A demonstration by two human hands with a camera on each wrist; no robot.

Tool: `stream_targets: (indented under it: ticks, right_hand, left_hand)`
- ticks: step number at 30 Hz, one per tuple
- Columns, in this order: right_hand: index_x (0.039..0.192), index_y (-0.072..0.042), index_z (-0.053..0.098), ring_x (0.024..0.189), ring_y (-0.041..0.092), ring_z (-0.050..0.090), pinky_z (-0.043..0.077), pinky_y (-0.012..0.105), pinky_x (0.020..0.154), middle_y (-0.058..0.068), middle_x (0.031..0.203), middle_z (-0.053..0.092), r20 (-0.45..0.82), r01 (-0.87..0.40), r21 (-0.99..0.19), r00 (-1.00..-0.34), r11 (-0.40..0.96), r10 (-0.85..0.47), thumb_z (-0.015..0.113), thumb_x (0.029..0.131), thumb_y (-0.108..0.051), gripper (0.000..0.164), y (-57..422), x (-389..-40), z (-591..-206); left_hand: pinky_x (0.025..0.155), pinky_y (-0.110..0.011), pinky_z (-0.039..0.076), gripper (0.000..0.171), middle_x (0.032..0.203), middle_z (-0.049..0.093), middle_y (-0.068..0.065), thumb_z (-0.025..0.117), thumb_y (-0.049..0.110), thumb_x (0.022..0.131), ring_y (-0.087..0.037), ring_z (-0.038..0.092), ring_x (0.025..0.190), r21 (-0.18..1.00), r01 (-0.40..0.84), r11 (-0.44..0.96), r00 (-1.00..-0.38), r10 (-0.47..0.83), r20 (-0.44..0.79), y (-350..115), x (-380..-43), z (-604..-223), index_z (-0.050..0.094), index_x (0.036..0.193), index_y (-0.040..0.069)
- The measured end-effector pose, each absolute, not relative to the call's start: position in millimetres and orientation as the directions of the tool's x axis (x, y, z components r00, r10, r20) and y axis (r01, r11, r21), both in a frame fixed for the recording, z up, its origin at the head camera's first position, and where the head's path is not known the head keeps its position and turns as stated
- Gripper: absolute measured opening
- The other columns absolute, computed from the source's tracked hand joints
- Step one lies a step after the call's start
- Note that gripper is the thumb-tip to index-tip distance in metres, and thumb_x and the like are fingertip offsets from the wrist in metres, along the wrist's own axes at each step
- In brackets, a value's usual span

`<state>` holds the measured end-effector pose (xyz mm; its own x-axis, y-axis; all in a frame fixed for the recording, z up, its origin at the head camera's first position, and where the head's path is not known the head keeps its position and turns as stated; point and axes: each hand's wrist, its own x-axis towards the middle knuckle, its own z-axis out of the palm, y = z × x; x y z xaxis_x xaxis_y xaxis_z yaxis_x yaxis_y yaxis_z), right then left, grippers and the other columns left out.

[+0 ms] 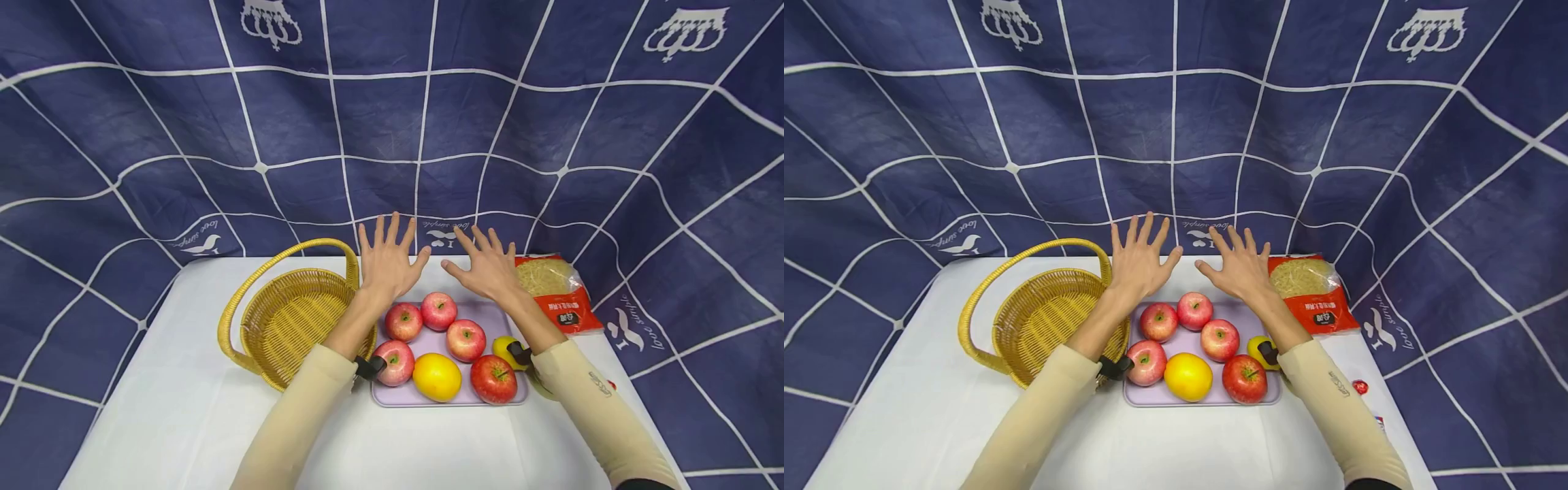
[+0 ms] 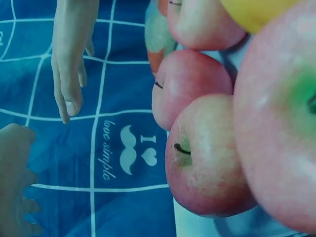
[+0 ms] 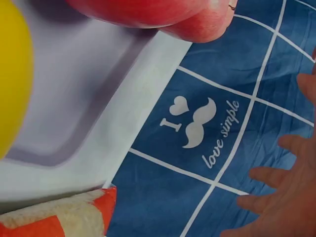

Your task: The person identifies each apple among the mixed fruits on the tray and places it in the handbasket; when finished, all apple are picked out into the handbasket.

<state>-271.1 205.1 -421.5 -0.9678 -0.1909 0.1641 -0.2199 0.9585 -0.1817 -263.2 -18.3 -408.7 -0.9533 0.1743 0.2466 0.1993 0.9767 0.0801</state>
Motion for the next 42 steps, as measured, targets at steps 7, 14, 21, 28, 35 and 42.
stream_targets:
  ticks: [7, 14, 21, 28, 35, 42]
  right_hand:
    - [0.16, -0.035, 0.027, 0.15, 0.046, 0.019, 0.012, 0.082, 0.109, 0.013, 0.163, 0.031, 0.152, -0.25, -0.205, -0.963, 0.946, -0.221, 0.047, 0.086, -0.08, 0.088, 212, -258, -418]
    - [0.159, -0.037, 0.029, 0.147, 0.042, 0.027, 0.02, 0.081, 0.107, 0.011, 0.161, 0.035, 0.095, -0.278, -0.232, -0.96, 0.932, -0.263, 0.049, 0.084, -0.081, 0.089, 219, -244, -422]
    - [0.159, -0.035, 0.031, 0.141, 0.044, 0.037, 0.029, 0.08, 0.104, 0.013, 0.158, 0.039, 0.076, -0.321, -0.25, -0.947, 0.913, -0.312, 0.05, 0.086, -0.078, 0.087, 227, -234, -430]
    - [0.154, -0.032, 0.04, 0.135, 0.039, 0.046, 0.039, 0.071, 0.104, 0.01, 0.151, 0.048, 0.089, -0.366, -0.337, -0.93, 0.868, -0.357, 0.062, 0.088, -0.066, 0.078, 228, -225, -432]
    - [0.139, -0.026, 0.058, 0.119, 0.027, 0.058, 0.049, 0.056, 0.098, 0.002, 0.134, 0.06, 0.124, -0.396, -0.429, -0.916, 0.812, -0.381, 0.073, 0.087, -0.05, 0.059, 229, -217, -436]
    - [0.127, -0.026, 0.063, 0.109, 0.024, 0.062, 0.055, 0.048, 0.093, -0.002, 0.124, 0.065, 0.08, -0.403, -0.534, -0.899, 0.743, -0.431, 0.076, 0.085, -0.05, 0.05, 234, -212, -443]
  left_hand:
    - [0.122, -0.064, -0.003, 0.076, 0.169, 0.015, -0.005, 0.016, 0.073, 0.097, -0.033, 0.009, 0.155, 0.151, 0.253, 0.955, -0.936, 0.202, 0.29, -23, -240, -407, 0.021, 0.161, 0.033]
    - [0.123, -0.06, -0.004, 0.075, 0.169, 0.016, -0.004, 0.016, 0.072, 0.098, -0.032, 0.013, 0.155, 0.211, 0.291, 0.933, -0.922, 0.214, 0.322, -33, -220, -406, 0.022, 0.161, 0.033]
    - [0.124, -0.058, -0.002, 0.075, 0.168, 0.019, -0.005, 0.016, 0.071, 0.098, -0.031, 0.012, 0.155, 0.19, 0.336, 0.923, -0.901, 0.257, 0.349, -40, -208, -408, 0.022, 0.161, 0.031]
    - [0.124, -0.059, 0.006, 0.072, 0.168, 0.021, -0.005, 0.019, 0.068, 0.1, -0.032, 0.019, 0.153, 0.179, 0.384, 0.906, -0.875, 0.295, 0.384, -48, -194, -410, 0.022, 0.161, 0.031]
    - [0.122, -0.062, 0.013, 0.068, 0.167, 0.023, -0.006, 0.027, 0.064, 0.101, -0.033, 0.024, 0.152, 0.171, 0.449, 0.877, -0.827, 0.336, 0.451, -59, -175, -409, 0.024, 0.16, 0.031]
    - [0.122, -0.06, 0.015, 0.067, 0.167, 0.024, -0.004, 0.029, 0.063, 0.101, -0.031, 0.026, 0.151, 0.195, 0.477, 0.857, -0.804, 0.336, 0.49, -67, -164, -407, 0.025, 0.16, 0.031]
